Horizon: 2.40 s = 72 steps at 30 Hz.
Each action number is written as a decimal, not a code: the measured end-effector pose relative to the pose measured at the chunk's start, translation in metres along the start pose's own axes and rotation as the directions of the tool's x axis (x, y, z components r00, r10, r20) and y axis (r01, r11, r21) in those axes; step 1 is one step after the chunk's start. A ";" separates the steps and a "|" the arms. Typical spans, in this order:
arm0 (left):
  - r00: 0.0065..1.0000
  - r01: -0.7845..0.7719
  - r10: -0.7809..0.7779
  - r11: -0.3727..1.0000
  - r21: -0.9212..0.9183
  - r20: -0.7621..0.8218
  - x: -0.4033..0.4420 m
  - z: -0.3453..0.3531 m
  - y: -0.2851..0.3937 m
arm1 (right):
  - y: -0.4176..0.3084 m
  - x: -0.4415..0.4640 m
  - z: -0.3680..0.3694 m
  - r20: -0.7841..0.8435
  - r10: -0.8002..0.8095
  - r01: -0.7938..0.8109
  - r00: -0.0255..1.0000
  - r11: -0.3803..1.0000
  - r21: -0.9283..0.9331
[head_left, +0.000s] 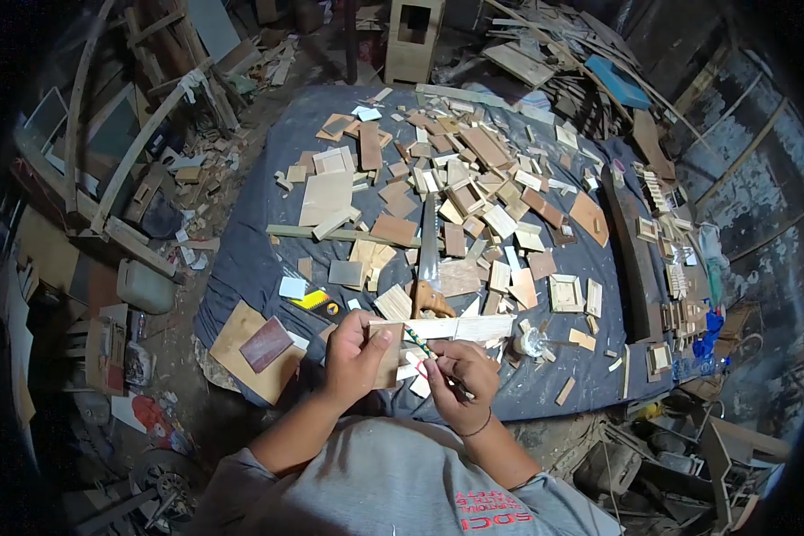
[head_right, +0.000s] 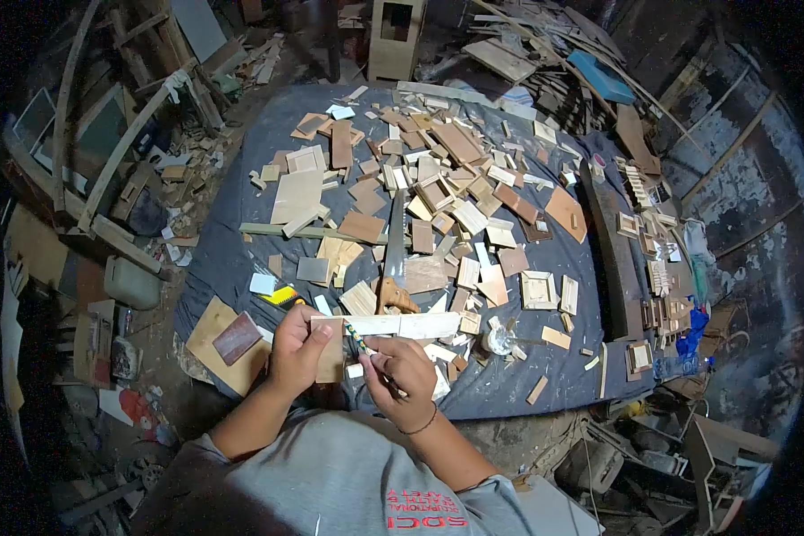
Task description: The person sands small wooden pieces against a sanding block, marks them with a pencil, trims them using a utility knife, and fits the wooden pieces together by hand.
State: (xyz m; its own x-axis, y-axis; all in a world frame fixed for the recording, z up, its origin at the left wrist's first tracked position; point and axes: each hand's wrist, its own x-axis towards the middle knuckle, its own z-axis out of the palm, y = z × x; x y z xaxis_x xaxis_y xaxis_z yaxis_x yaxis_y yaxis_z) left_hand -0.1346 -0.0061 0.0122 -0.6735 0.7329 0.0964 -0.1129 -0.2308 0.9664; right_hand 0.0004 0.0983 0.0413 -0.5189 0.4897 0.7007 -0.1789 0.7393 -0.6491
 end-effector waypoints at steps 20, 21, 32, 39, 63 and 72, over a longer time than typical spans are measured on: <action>0.998 0.060 -0.061 0.995 -0.078 -0.001 0.021 -0.009 -0.001 | -0.014 0.004 -0.037 0.216 0.077 -0.089 0.973 0.995 0.046; 0.998 0.056 -0.056 0.996 -0.076 0.001 0.020 -0.006 0.002 | -0.011 0.004 -0.036 0.141 0.057 -0.065 0.988 0.996 0.053; 0.996 0.082 -0.077 0.991 -0.102 0.049 0.006 0.009 -0.002 | -0.013 0.005 -0.032 0.040 0.006 -0.005 0.999 1.000 -0.018; 0.993 0.100 -0.092 0.989 -0.109 0.076 -0.002 0.016 -0.001 | -0.013 -0.003 -0.032 0.023 0.006 -0.005 1.000 0.999 -0.033; 0.991 0.096 -0.083 0.988 -0.124 0.109 -0.018 0.035 0.001 | -0.021 -0.018 -0.047 0.020 0.002 0.000 1.000 0.996 -0.089; 0.988 0.085 -0.070 0.991 -0.108 0.134 -0.024 0.040 -0.009 | -0.022 -0.016 -0.058 0.090 0.061 -0.057 0.994 0.997 -0.050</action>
State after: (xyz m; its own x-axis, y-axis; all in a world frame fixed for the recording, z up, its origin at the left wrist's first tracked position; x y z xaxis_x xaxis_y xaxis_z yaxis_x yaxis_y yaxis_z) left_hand -0.0876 0.0040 0.0104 -0.5597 0.8265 0.0598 -0.2480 -0.2359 0.9396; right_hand 0.0612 0.1013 0.0618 -0.6019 0.4903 0.6303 -0.1070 0.7326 -0.6721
